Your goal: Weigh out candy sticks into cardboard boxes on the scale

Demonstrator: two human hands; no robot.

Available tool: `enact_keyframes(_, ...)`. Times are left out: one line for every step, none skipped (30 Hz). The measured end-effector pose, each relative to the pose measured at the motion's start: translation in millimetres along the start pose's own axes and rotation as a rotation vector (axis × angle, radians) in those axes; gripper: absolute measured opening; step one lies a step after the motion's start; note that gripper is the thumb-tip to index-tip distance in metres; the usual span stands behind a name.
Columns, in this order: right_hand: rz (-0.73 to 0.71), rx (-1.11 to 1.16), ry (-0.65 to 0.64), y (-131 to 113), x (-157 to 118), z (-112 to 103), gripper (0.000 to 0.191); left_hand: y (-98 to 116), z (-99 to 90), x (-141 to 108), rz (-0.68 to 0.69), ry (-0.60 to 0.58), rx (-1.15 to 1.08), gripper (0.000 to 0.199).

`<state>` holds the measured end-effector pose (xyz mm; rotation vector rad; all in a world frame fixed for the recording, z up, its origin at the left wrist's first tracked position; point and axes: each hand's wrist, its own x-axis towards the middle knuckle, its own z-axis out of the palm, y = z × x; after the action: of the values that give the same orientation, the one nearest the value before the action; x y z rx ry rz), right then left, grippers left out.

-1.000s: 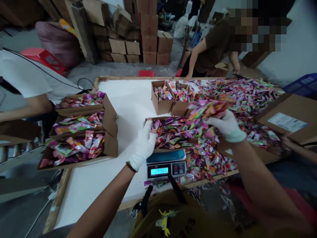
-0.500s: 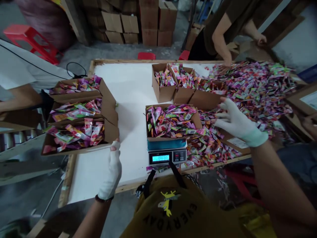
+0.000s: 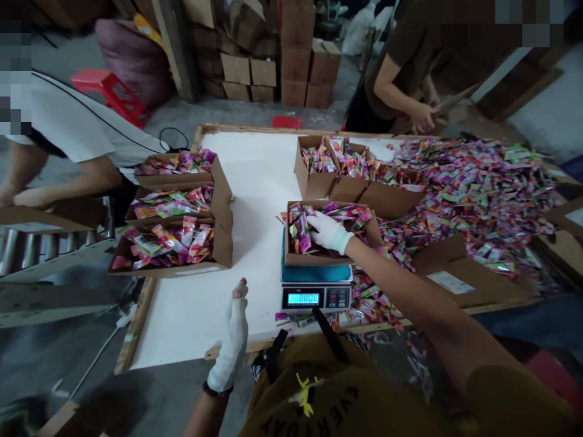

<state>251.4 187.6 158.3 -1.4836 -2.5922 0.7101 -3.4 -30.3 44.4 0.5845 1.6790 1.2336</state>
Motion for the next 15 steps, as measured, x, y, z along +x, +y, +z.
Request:
enact_keyframes(-0.017,0.001,0.022,3,-2,-6,0.021,-3,-2.9,-1,0.002,0.006,0.004,0.095)
enact_keyframes(-0.026,0.012,0.053,7,-6,-14,0.020,-5,-5.2,-2,0.008,0.007,0.009,0.094)
enact_keyframes(-0.024,0.047,0.103,11,-11,-23,0.020,-5,-6.7,-3,0.014,0.003,0.017,0.092)
enact_keyframes(-0.013,0.096,0.168,14,-18,-34,0.020,-4,-7.3,-4,0.020,0.004,0.023,0.090)
enact_keyframes(0.002,0.150,0.239,18,-27,-46,0.022,-3,-6.8,-5,0.022,0.006,0.024,0.088)
enact_keyframes(0.019,0.202,0.315,22,-38,-59,0.023,0,-5.5,-7,0.019,0.010,0.020,0.087)
enact_keyframes(0.035,0.249,0.388,26,-51,-73,0.023,3,-3.4,-8,0.013,0.010,0.014,0.087)
enact_keyframes(0.052,0.285,0.449,30,-66,-86,0.024,6,-0.9,-8,0.007,0.005,0.004,0.088)
enact_keyframes(0.074,0.310,0.495,35,-84,-100,0.025,8,1.7,-9,0.002,-0.003,-0.006,0.089)
enact_keyframes(0.105,0.334,0.539,42,-103,-113,0.026,9,4.2,-9,-0.004,-0.010,-0.012,0.089)
enact_keyframes(0.147,0.360,0.591,49,-124,-124,0.026,9,6.3,-9,-0.007,-0.014,-0.012,0.089)
enact_keyframes(0.200,0.374,0.647,59,-145,-134,0.028,8,7.9,-9,-0.009,-0.011,-0.008,0.088)
enact_keyframes(0.264,0.368,0.700,70,-165,-142,0.030,5,8.9,-8,-0.010,-0.006,0.000,0.088)
enact_keyframes(0.334,0.345,0.741,83,-184,-148,0.032,2,9.4,-8,-0.011,-0.006,0.010,0.088)
enact_keyframes(0.386,0.315,0.768,97,-201,-151,0.035,-1,9.5,-8,-0.014,-0.006,0.018,0.088)
